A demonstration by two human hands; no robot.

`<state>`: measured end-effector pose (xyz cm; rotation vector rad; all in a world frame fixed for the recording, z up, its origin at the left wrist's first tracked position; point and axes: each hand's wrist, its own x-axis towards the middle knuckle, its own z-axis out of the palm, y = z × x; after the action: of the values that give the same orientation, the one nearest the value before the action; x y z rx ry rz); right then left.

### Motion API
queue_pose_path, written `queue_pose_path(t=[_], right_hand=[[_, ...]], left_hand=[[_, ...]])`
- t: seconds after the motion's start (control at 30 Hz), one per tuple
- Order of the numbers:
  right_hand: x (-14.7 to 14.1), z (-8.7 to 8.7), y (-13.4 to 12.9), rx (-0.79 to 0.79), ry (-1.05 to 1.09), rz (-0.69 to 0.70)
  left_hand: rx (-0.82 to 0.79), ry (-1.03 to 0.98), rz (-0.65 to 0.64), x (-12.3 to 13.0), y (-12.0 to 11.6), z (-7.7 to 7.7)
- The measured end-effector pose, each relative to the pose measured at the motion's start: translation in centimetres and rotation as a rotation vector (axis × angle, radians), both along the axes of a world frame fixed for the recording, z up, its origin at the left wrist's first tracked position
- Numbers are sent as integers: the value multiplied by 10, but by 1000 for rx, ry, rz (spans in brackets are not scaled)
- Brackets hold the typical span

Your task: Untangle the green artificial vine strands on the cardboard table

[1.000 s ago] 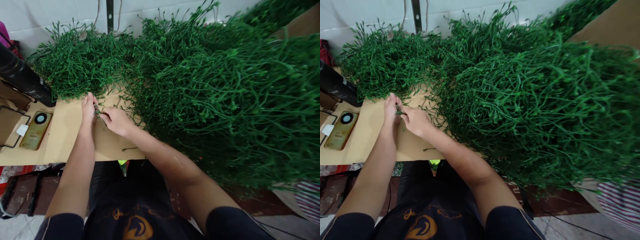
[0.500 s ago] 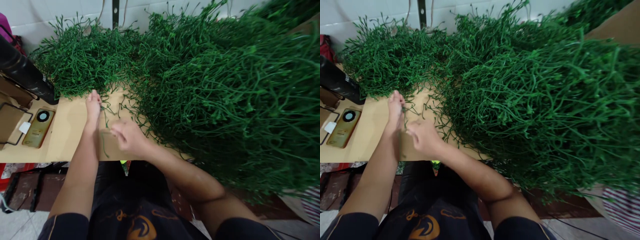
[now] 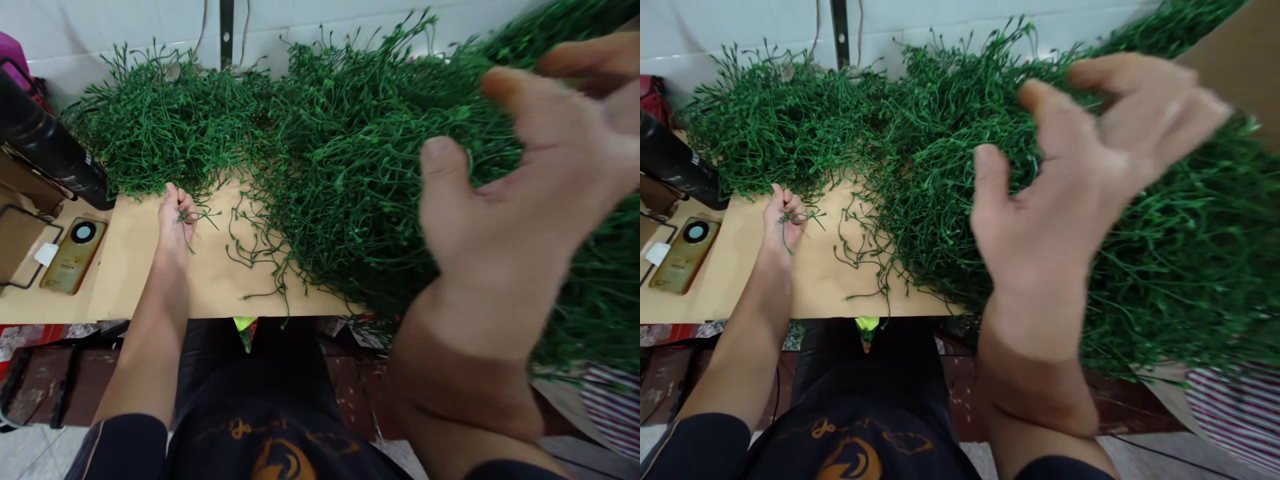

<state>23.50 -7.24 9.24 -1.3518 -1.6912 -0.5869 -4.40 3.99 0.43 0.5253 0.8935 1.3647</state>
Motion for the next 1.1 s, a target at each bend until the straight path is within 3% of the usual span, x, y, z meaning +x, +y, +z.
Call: queue_pose_path(t=[0.07, 0.23, 0.37, 0.6, 0.8, 0.97, 1.1], right_hand=[[-32, -11, 7, -102, -5, 51], [-133, -61, 38, -708, -10, 431], [-162, -79, 56, -953, 36, 501], [-156, -78, 59, -953, 86, 550], [-159, -79, 58, -781, 191, 381], [-160, -85, 63, -1019, 205, 522], [-161, -87, 62, -989, 288, 505]], left_hand=[[2, 35, 10, 6, 2, 0], [54, 206, 71, 14, 5, -4], [108, 295, 65, 15, 8, -7], [49, 241, 131, 12, 14, -1], [44, 266, 97, 11, 12, -1], [59, 286, 89, 14, 15, -3], [47, 279, 104, 16, 14, 0]])
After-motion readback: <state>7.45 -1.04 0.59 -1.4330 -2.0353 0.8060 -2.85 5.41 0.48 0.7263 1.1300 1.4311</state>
